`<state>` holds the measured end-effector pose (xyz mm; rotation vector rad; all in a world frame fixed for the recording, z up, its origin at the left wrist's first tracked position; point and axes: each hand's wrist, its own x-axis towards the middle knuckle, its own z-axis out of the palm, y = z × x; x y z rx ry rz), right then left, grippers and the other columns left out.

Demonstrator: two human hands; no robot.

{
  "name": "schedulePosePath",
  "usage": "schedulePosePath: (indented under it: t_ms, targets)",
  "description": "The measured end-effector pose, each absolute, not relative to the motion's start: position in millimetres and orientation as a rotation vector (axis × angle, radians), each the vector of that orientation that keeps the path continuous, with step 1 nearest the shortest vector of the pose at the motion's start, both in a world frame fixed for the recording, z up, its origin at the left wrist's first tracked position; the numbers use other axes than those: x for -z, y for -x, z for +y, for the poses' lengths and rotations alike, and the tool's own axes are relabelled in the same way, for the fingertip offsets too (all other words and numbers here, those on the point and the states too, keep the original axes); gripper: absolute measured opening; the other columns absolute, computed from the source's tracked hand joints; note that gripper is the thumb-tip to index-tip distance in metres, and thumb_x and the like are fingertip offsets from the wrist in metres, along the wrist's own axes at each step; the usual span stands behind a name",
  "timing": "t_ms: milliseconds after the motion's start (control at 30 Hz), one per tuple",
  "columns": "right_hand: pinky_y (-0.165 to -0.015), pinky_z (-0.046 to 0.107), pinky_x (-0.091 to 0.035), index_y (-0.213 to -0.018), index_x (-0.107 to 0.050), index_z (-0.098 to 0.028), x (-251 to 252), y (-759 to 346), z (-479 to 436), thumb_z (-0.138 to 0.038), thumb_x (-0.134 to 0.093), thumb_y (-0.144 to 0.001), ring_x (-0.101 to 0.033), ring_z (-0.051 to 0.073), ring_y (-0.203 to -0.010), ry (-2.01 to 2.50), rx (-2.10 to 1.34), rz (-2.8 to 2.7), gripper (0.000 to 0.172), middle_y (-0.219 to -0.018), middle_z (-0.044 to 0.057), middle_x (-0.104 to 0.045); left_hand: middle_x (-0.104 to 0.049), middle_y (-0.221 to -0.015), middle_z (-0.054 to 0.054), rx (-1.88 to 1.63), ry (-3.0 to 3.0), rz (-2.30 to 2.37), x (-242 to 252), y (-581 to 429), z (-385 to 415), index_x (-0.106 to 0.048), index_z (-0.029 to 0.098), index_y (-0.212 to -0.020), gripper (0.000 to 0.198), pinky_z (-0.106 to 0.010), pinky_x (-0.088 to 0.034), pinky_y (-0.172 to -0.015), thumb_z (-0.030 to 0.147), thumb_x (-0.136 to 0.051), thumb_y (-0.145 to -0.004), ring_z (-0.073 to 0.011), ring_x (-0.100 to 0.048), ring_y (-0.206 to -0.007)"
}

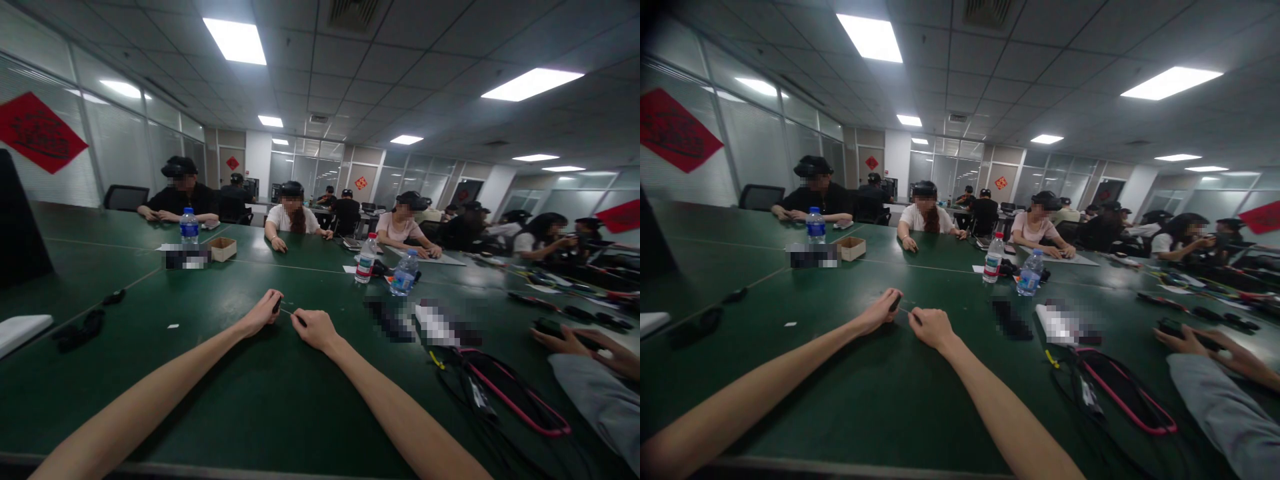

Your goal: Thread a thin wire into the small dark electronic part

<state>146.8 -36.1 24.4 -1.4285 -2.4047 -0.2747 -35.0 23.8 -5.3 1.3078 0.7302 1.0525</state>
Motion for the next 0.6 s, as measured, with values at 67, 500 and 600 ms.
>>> schedulePosePath:
  t_ms: [67,500,600]
  targets:
    - [-0.062,0.020,-0.036,-0.091,-0.064,-0.021,-23.4,-146.5,-35.6,-0.043,-0.029,-0.094,-0.061,0.012,-0.069,1.437,0.295,-2.393,0.042,-0.082,0.004,-0.069,-0.036,-0.054,0.007,-1.063,-1.310,0.732,4.8,34.9,23.2,-0.043,0.022,-0.097,0.039,-0.015,-0.020,-0.039,0.059,-0.043,-0.082,-0.0055,-0.028,-0.040]
    - [-0.061,0.020,-0.037,-0.093,-0.064,-0.022,-24.8,-146.8,-36.6,-0.044,-0.027,-0.095,-0.061,0.012,-0.067,1.439,0.295,-2.401,0.043,-0.083,0.004,-0.069,-0.036,-0.054,0.009,-1.066,-1.302,0.705,3.4,36.0,21.8,-0.037,0.024,-0.100,0.041,-0.015,-0.018,-0.040,0.059,-0.047,-0.081,-0.0041,-0.026,-0.038]
    - [-0.061,0.020,-0.038,-0.094,-0.063,-0.023,-24.9,-146.2,-37.5,-0.044,-0.026,-0.096,-0.061,0.012,-0.067,1.454,0.312,-2.403,0.042,-0.083,0.004,-0.068,-0.035,-0.052,0.009,-1.055,-1.296,0.712,2.5,36.0,20.9,-0.037,0.022,-0.098,0.040,-0.015,-0.018,-0.040,0.057,-0.048,-0.081,-0.0040,-0.026,-0.038]
